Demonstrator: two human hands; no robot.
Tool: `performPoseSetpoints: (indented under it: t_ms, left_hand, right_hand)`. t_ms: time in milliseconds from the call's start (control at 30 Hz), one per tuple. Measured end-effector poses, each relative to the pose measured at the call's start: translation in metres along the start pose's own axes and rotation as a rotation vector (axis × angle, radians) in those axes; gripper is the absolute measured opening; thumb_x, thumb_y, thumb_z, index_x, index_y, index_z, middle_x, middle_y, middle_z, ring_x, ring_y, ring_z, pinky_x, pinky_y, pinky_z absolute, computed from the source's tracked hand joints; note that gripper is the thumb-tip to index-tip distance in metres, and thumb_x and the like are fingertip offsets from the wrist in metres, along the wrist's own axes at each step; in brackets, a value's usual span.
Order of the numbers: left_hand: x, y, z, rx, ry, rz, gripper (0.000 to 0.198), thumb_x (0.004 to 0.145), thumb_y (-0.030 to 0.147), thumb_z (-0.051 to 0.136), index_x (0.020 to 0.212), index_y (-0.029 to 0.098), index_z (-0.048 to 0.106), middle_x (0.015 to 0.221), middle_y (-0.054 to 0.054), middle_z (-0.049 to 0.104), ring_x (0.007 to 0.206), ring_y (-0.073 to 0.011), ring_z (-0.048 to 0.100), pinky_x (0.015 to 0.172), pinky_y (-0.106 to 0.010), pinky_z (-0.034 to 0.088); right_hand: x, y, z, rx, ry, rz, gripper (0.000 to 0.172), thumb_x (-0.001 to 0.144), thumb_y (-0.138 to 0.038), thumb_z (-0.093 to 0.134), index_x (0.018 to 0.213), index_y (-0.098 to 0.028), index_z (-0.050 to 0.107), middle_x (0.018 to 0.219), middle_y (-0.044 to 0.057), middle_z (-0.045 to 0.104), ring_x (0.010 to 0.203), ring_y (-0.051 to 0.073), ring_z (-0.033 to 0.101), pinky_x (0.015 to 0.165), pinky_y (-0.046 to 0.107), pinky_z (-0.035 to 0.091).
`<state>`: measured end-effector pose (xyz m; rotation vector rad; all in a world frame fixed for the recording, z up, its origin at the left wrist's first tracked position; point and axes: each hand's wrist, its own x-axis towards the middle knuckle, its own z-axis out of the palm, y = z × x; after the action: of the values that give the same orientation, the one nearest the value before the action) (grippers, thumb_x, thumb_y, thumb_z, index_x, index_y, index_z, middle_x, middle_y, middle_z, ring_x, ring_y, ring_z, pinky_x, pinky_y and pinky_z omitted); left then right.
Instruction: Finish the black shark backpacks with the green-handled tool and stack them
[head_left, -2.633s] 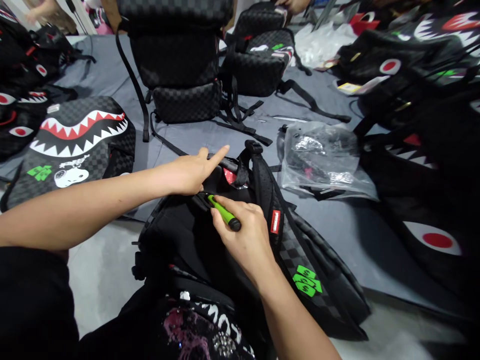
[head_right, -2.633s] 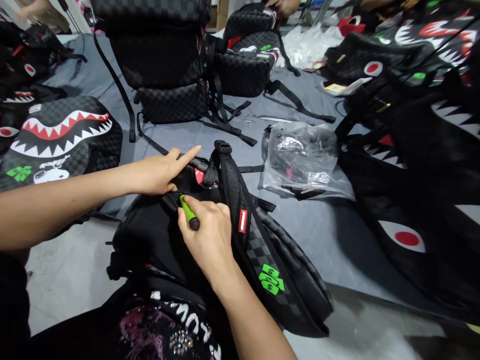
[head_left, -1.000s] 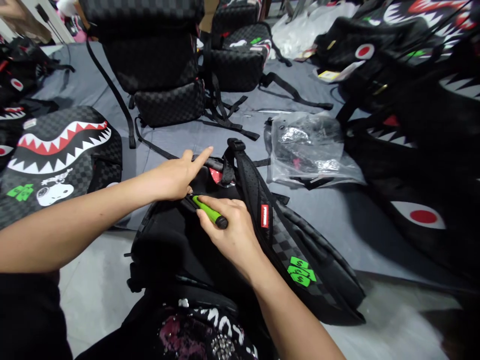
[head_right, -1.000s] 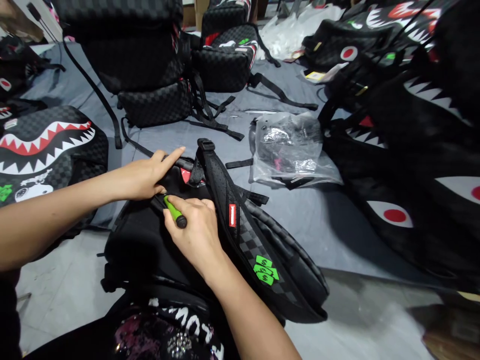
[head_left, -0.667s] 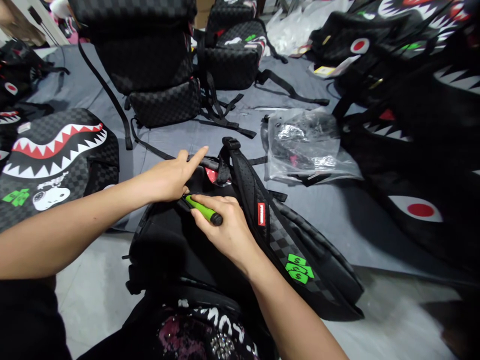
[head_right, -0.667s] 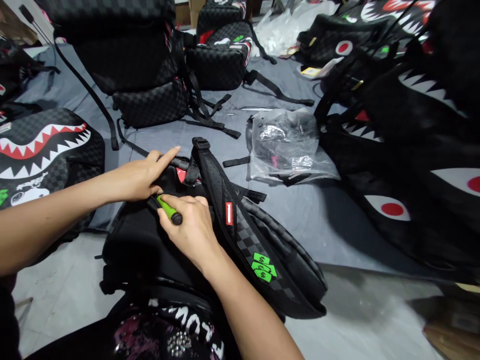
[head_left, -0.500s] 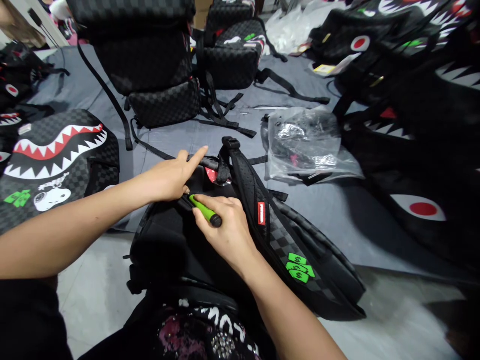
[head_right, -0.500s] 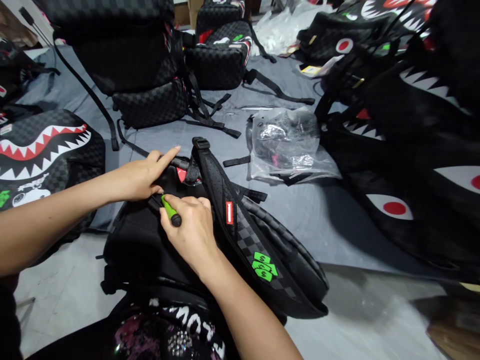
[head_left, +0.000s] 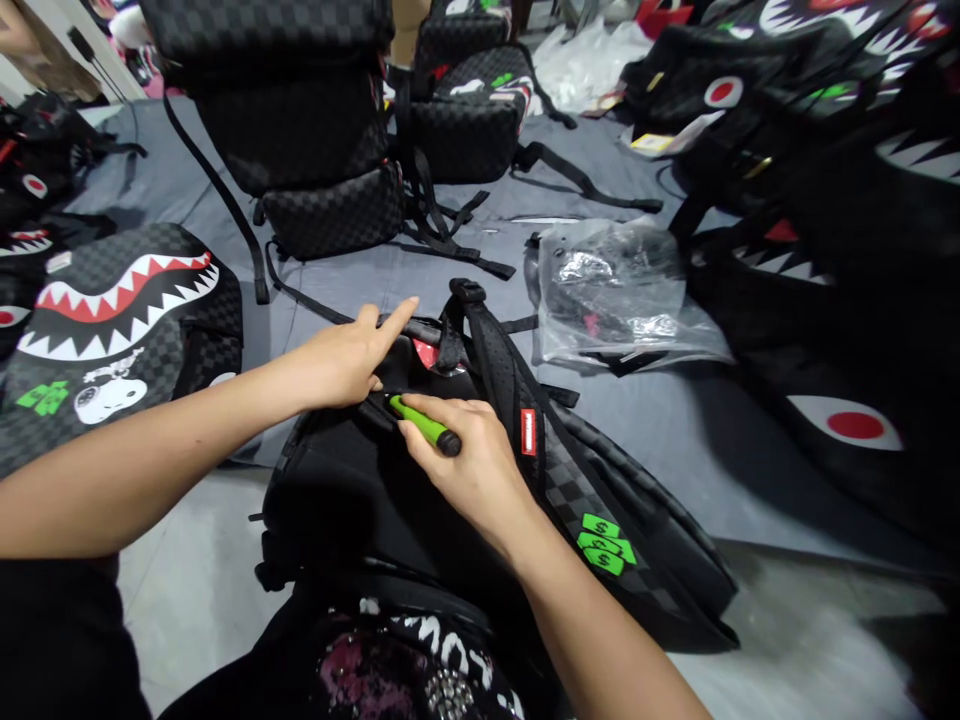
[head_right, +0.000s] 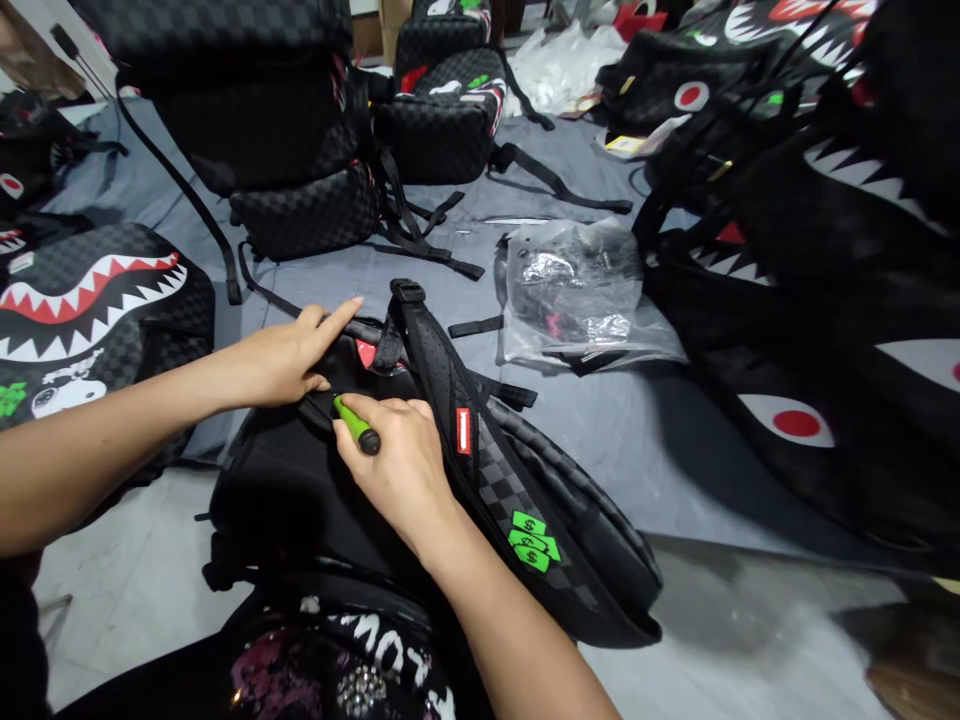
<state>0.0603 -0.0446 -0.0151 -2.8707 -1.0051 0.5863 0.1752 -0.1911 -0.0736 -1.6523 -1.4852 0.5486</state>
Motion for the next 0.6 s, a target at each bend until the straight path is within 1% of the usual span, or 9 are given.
performPoseSetpoints:
  t_ms: [133,267,300,400,433,533,600]
  left_hand:
    - [0.0007,-0.0014,0.0015,-0.003,0.008,-0.001,0.104,0.087,0.029,0.061,0.157,0.027,-0.015,0.134,-0.014,0.046,0.098,-0.0244,0.067,0.071,-0.028,0.049]
    - [0.0003,-0.0017,0.0014,-0.026,0.003,0.011,0.104,0.086,0.029,0.061,0.157,0.028,-0.015,0.134,-0.014,0.046,0.102,-0.0259,0.066,0.075,-0.029,0.050]
    - [0.0000,-0.0013,0.0008,-0.030,0.001,0.009,0.104,0.086,0.029,0.060,0.157,0.028,-0.015,0.134,-0.014,0.046,0.103,-0.0261,0.066,0.076,-0.029,0.050]
    - [-0.0012,0.0003,-0.0009,-0.041,-0.010,-0.017,0.101,0.087,0.026,0.059,0.158,0.028,-0.012,0.135,-0.015,0.046,0.102,-0.0259,0.066,0.078,-0.030,0.051]
    - [-0.0015,0.0006,-0.0012,-0.046,-0.009,-0.023,0.100,0.087,0.027,0.059,0.158,0.028,-0.011,0.135,-0.015,0.046,0.101,-0.0259,0.067,0.078,-0.030,0.051]
    - [-0.0019,0.0004,-0.0005,-0.053,-0.005,-0.013,0.100,0.087,0.027,0.059,0.158,0.028,-0.011,0.136,-0.015,0.045,0.101,-0.0258,0.067,0.078,-0.030,0.051]
    - [-0.0019,-0.0002,0.0006,-0.052,0.006,-0.004,0.100,0.086,0.025,0.058,0.158,0.028,-0.012,0.136,-0.015,0.046,0.100,-0.0250,0.068,0.078,-0.029,0.051]
  right_hand:
    - [-0.0026,0.0005,0.0008,0.002,-0.005,-0.019,0.024,0.088,-0.023,0.069,0.111,-0.024,0.075,0.104,0.002,0.079,0.090,0.020,0.072,0.089,0.037,0.046]
    - [-0.0040,-0.0009,0.0023,-0.065,0.069,0.006,0.022,0.089,-0.024,0.068,0.110,-0.022,0.075,0.103,0.004,0.079,0.091,0.022,0.072,0.090,0.040,0.046]
    - [-0.0033,-0.0011,0.0025,-0.047,0.061,0.005,0.022,0.088,-0.023,0.068,0.110,-0.022,0.075,0.103,0.004,0.079,0.092,0.022,0.072,0.091,0.039,0.046]
    - [0.0003,-0.0011,0.0020,0.050,-0.029,-0.011,0.023,0.088,-0.023,0.070,0.110,-0.025,0.075,0.104,0.001,0.079,0.091,0.020,0.072,0.090,0.036,0.049]
    - [0.0014,-0.0010,0.0017,0.059,-0.040,-0.009,0.023,0.088,-0.022,0.070,0.110,-0.024,0.075,0.104,0.000,0.079,0.090,0.020,0.073,0.090,0.036,0.049]
    - [0.0030,-0.0013,0.0011,0.031,0.008,0.006,0.024,0.088,-0.022,0.069,0.111,-0.022,0.075,0.103,0.002,0.079,0.088,0.021,0.073,0.089,0.037,0.050]
    - [0.0029,-0.0020,0.0014,0.045,-0.001,0.002,0.025,0.088,-0.022,0.069,0.112,-0.023,0.075,0.102,0.001,0.079,0.088,0.020,0.073,0.089,0.036,0.050]
